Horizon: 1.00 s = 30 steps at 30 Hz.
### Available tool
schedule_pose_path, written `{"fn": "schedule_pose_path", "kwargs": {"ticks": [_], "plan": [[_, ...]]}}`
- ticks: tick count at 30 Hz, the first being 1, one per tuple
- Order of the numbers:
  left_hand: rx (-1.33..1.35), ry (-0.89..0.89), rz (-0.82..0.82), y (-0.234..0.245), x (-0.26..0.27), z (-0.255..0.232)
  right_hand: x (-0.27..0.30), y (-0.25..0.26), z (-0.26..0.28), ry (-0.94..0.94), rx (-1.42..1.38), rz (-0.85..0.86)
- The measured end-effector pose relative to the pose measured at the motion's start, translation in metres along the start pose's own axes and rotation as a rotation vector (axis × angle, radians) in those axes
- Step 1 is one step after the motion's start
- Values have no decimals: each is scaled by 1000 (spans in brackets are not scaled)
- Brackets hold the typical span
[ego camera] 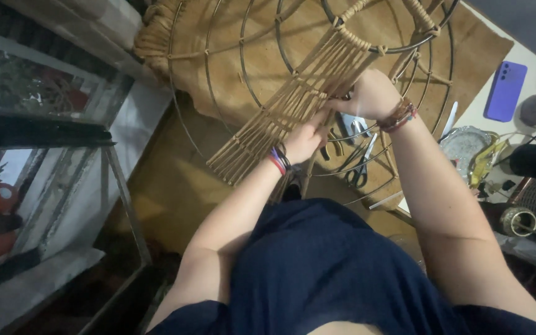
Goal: Weaving and securing wicker or wooden strips onto a metal frame to create a furniture structure.
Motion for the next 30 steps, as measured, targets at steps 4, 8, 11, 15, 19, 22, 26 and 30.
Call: {"fn": "schedule_pose_path", "kwargs": {"ticks": [4, 8, 11, 15, 19, 22, 26, 30], "plan": [[-141, 64, 22, 5, -1, -21, 13, 19, 20, -27, 77, -119], [-852, -106, -193, -8, 10, -44, 24, 12, -7, 94, -144, -289], [-1047, -431, -432, -13, 18, -82, 32, 24, -5, 162, -413, -385], [-1104, -243, -346, -27, -9, -85, 35, 29, 2, 326, -840, -380], [-1098, -272, -405, -22, -37, -93, 40, 31, 2, 283, -825, -401], [-1128, -576, -430, 1, -40, -95, 36, 27, -1, 347, -849, -386], [-727, -923, -271, 39, -17, -96, 27, 17, -9, 389, -859, -562], [250, -794, -43, 32, 11, -55, 28, 14, -5, 397, -546, -620]]}}
Point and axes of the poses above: each hand's wrist, its own x-axis away from the middle knuckle, its own y-axis out of the back of the hand, z = x × y, the point moved 1 cm from there along -x, towards the middle knuckle, and after that the axes turned 15 degrees about x, right-handed, at the moved point
